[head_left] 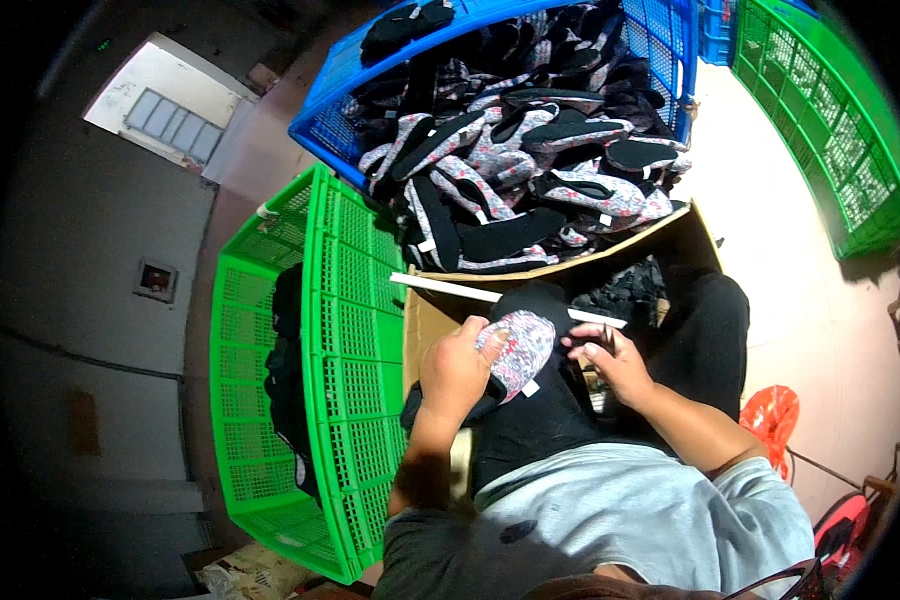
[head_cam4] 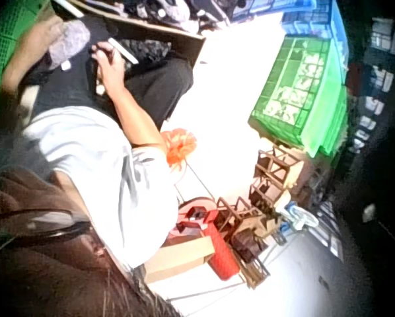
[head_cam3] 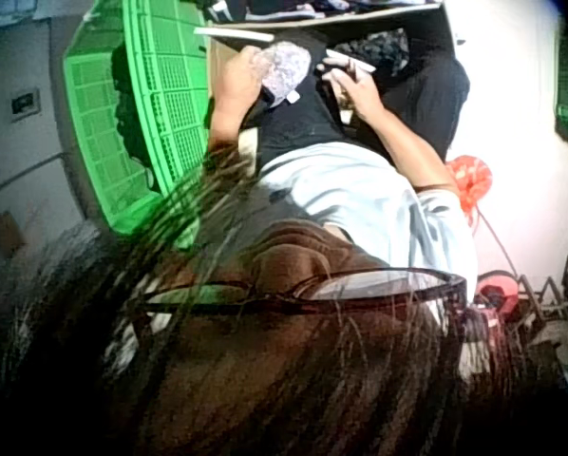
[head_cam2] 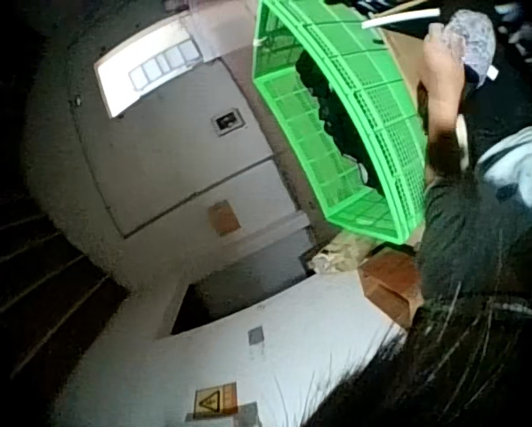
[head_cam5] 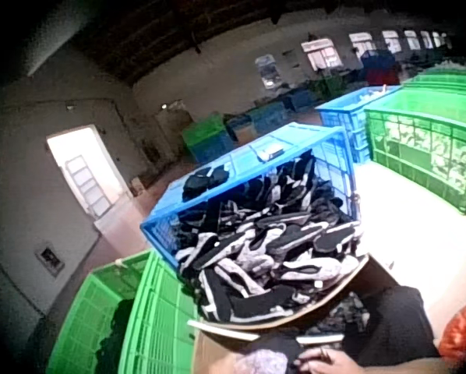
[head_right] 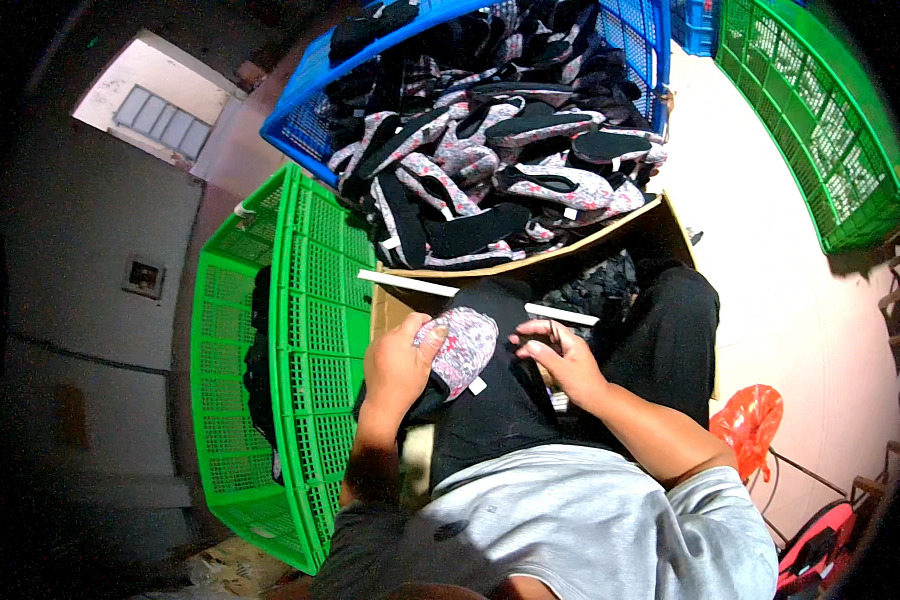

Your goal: The person sits on the floor and sews the insole to the upper of a floral-patterned slipper using a needle and thread. They pull the thread through the fabric repeatedly to secure the parts together. After finishing one slipper, they place it into a green crate and pick up another slipper to continue the sewing process.

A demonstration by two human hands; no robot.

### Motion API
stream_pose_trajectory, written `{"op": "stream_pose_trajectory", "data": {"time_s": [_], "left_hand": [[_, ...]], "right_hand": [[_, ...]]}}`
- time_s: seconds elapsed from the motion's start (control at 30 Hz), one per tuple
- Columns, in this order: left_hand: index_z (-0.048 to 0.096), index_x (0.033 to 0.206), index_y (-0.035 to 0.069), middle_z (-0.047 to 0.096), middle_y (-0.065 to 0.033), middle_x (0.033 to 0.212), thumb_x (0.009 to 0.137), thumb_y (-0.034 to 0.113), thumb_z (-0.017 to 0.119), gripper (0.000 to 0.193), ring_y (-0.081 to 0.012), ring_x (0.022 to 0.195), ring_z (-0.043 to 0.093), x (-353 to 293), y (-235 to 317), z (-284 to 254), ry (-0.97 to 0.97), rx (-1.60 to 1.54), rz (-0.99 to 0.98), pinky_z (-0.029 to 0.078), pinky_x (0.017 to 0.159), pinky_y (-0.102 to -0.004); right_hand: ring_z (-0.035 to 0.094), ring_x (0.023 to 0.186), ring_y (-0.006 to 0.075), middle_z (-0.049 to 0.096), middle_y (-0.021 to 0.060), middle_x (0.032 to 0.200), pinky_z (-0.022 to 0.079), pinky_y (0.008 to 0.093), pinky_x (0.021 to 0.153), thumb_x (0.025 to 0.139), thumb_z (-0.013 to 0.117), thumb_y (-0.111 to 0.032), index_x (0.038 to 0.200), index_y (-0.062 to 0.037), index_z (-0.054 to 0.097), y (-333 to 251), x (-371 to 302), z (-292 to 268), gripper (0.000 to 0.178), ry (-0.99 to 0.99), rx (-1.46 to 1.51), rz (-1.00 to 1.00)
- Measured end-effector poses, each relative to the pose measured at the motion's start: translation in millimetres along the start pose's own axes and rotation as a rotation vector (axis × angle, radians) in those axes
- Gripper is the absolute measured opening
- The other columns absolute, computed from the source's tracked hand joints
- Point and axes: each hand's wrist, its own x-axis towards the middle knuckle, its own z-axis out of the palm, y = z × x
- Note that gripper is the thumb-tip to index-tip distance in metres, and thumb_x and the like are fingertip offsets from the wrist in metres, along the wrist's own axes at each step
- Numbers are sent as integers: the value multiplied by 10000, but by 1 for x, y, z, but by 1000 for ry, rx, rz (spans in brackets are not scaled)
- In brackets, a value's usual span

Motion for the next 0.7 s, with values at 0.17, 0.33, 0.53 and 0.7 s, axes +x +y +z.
{"op": "stream_pose_trajectory", "data": {"time_s": [0.17, 0.33, 0.53, 0.7], "left_hand": [[607, 854, 102, 634, -110, 671, 880, 470, 633, 371, -318, 648, 649, -4, 34, 6, -29, 101, 286, 497, 585, -437], [605, 879, 100, 634, -85, 728, 861, 451, 645, 354, -290, 681, 642, 6, 57, 4, -45, 151, 407, 505, 607, -408], [647, 1032, 28, 630, -128, 988, 780, 212, 739, 326, -327, 944, 597, 16, 87, -1, 483, -187, 556, 477, 824, -426], [588, 1165, -32, 620, -157, 1120, 855, 97, 716, 359, -284, 996, 633, 14, 94, 51, 309, -861, 261, 514, 880, -370]], "right_hand": [[507, 699, 18, 599, -24, 961, 416, 186, 587, 924, 689, -257, 1329, -26, 514, 13, -1, -11, 499, -103, -119, 15], [560, 837, 57, 608, -18, 943, 486, 237, 771, 903, 715, -221, 1160, -46, 564, 4, -7, -14, 346, -103, -42, 52], [559, 763, 61, 608, -1, 908, 467, 217, 669, 886, 700, -179, 1065, -42, 583, -38, -4, -16, 253, 245, 16, -132], [572, 805, 74, 616, 17, 943, 489, 231, 707, 910, 681, -175, 1073, -36, 572, -77, -14, -49, 240, 440, -91, -417]]}}
